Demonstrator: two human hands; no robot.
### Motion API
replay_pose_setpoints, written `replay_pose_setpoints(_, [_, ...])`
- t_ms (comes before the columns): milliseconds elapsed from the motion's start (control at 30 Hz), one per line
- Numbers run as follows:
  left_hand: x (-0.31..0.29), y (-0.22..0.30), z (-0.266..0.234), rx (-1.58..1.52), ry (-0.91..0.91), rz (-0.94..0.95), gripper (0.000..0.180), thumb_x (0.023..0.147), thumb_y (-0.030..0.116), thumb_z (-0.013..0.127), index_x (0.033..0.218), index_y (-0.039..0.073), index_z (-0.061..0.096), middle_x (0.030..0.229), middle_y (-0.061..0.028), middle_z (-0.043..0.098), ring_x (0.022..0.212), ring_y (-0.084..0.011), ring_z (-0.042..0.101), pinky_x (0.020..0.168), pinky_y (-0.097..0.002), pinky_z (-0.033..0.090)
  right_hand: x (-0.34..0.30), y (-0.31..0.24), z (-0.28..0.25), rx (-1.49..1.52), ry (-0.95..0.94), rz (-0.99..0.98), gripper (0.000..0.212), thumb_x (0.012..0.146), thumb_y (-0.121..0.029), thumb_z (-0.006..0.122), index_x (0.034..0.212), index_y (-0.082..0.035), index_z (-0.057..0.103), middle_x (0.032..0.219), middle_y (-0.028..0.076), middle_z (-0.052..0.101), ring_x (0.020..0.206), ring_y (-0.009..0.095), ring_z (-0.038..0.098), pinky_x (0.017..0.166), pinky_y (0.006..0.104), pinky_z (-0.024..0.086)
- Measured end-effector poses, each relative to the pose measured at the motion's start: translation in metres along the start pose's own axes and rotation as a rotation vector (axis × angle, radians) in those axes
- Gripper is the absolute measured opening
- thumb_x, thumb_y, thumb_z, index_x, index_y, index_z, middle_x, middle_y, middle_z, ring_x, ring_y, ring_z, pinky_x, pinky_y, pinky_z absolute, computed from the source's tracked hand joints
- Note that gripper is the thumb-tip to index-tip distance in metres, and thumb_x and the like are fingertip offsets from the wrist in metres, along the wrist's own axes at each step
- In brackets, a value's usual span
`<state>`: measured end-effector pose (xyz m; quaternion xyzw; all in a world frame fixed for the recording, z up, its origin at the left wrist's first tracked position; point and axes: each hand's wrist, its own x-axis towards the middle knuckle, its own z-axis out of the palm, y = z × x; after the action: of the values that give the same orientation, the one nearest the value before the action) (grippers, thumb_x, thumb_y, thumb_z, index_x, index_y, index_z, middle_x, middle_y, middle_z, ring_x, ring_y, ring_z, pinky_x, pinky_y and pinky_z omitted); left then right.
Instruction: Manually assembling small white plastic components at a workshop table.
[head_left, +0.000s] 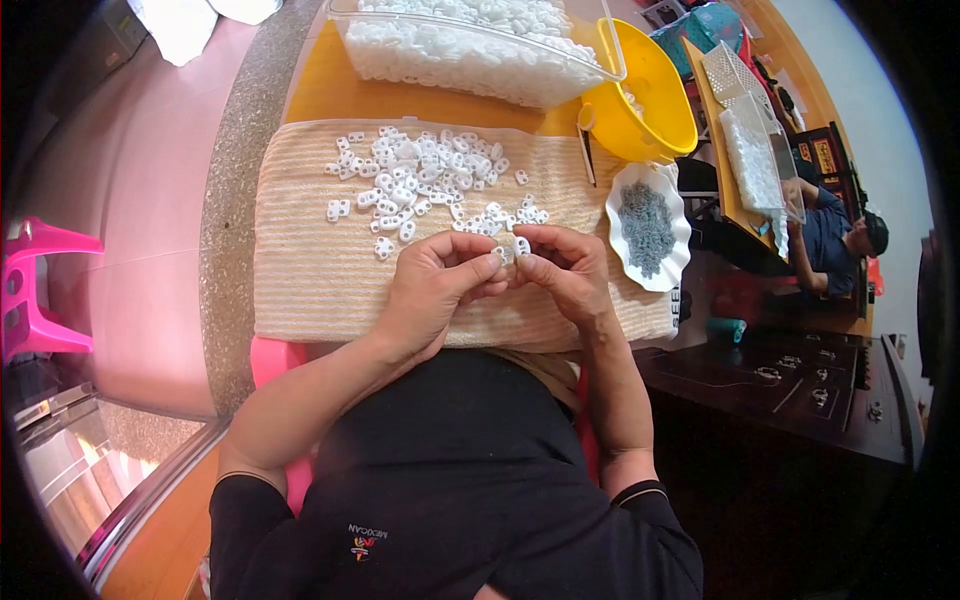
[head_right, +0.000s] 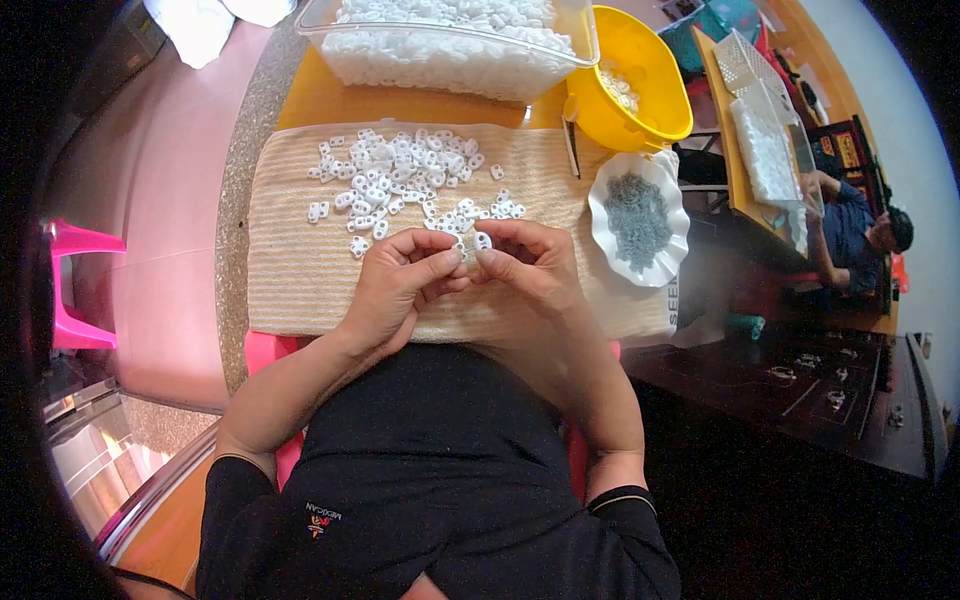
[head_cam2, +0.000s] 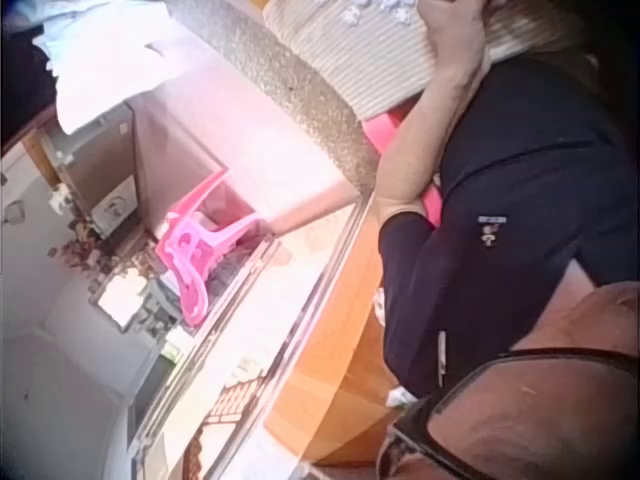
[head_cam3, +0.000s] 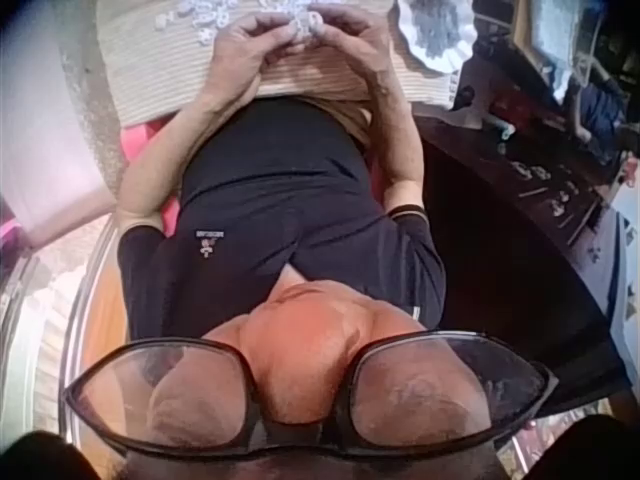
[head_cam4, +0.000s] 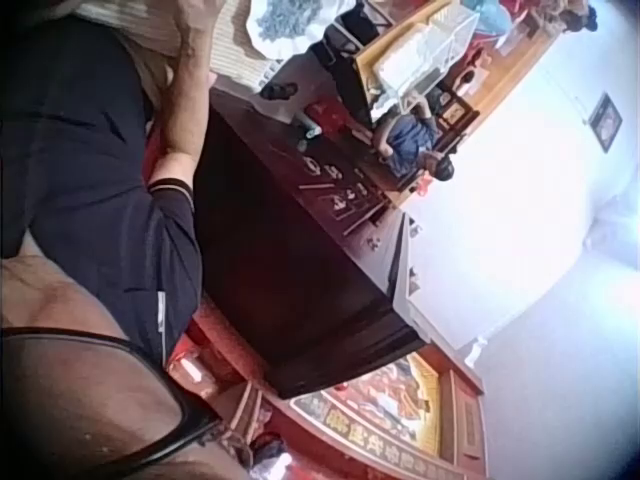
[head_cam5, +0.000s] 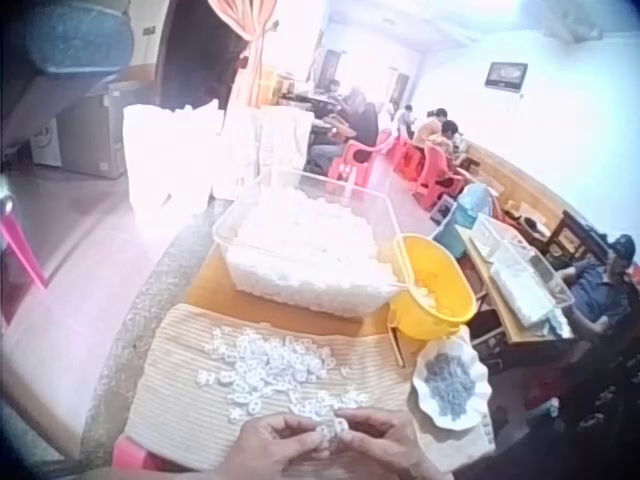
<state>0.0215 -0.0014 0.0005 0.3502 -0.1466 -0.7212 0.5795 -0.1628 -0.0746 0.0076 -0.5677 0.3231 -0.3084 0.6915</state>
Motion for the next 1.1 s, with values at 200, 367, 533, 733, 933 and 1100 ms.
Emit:
replay_pose_setpoints(200, [-0.0002,-0.0003,0.0012,0.009,0.009,0.011,0.014,0.087,0.006,0.065,0.099,-0.001,0.061,0.087,-0.0074,0.065,0.076,-0.0131,0.064,0.073,-0.0251,0.055,-0.0004,0.0008,0.0007,-0.009,0.000,-0.001,0.032,0.087,0.000,0.062,0.118,0.007,0.057,0.100,0.014,0.066,0.087,0.019,0.066,0.076,0.0328,0.058])
replay_pose_setpoints(367, [-0.0007,0.0016,0.0027,0.025,0.021,0.006,0.014,0.087,0.006,0.065,0.098,-0.002,0.062,0.087,-0.0077,0.066,0.075,-0.0122,0.064,0.072,-0.0240,0.054,-0.0004,0.0000,0.0023,-0.020,-0.003,0.004,0.031,0.087,0.000,0.063,0.117,0.007,0.058,0.099,0.014,0.066,0.086,0.018,0.066,0.075,0.0322,0.058])
replay_pose_setpoints(533, [-0.0005,0.0015,0.0024,0.039,0.014,0.007,0.013,0.087,0.006,0.065,0.097,-0.002,0.062,0.086,-0.0074,0.066,0.075,-0.0114,0.064,0.071,-0.0233,0.054,-0.0012,-0.0024,0.0044,-0.005,-0.011,0.022,0.031,0.086,0.000,0.064,0.116,0.006,0.059,0.098,0.012,0.067,0.086,0.016,0.066,0.076,0.0290,0.056])
replay_pose_setpoints(733, [0.0003,-0.0016,0.0013,0.054,0.014,0.018,0.013,0.087,0.006,0.065,0.097,-0.002,0.062,0.086,-0.0073,0.066,0.075,-0.0110,0.063,0.071,-0.0231,0.054,-0.0025,-0.0031,0.0062,-0.103,-0.002,0.052,0.032,0.085,0.000,0.066,0.116,0.005,0.060,0.100,0.010,0.068,0.088,0.014,0.065,0.079,0.0256,0.053])
replay_pose_setpoints(933, [0.0005,-0.0016,0.0017,0.068,0.021,0.008,0.012,0.087,0.005,0.064,0.096,-0.002,0.063,0.084,-0.0067,0.066,0.074,-0.0109,0.063,0.071,-0.0232,0.054,-0.0023,-0.0046,0.0067,-0.104,-0.017,0.057,0.032,0.085,0.000,0.066,0.116,0.005,0.060,0.099,0.010,0.068,0.087,0.013,0.065,0.077,0.0255,0.054])
replay_pose_setpoints(1100, [-0.0008,0.0003,0.0026,0.053,0.014,0.002,0.011,0.087,0.005,0.064,0.096,-0.002,0.063,0.082,-0.0064,0.065,0.073,-0.0108,0.062,0.071,-0.0235,0.054,-0.0013,-0.0086,0.0094,-0.102,-0.023,0.099,0.032,0.086,-0.001,0.066,0.116,0.005,0.060,0.098,0.010,0.068,0.082,0.013,0.065,0.072,0.0255,0.054])
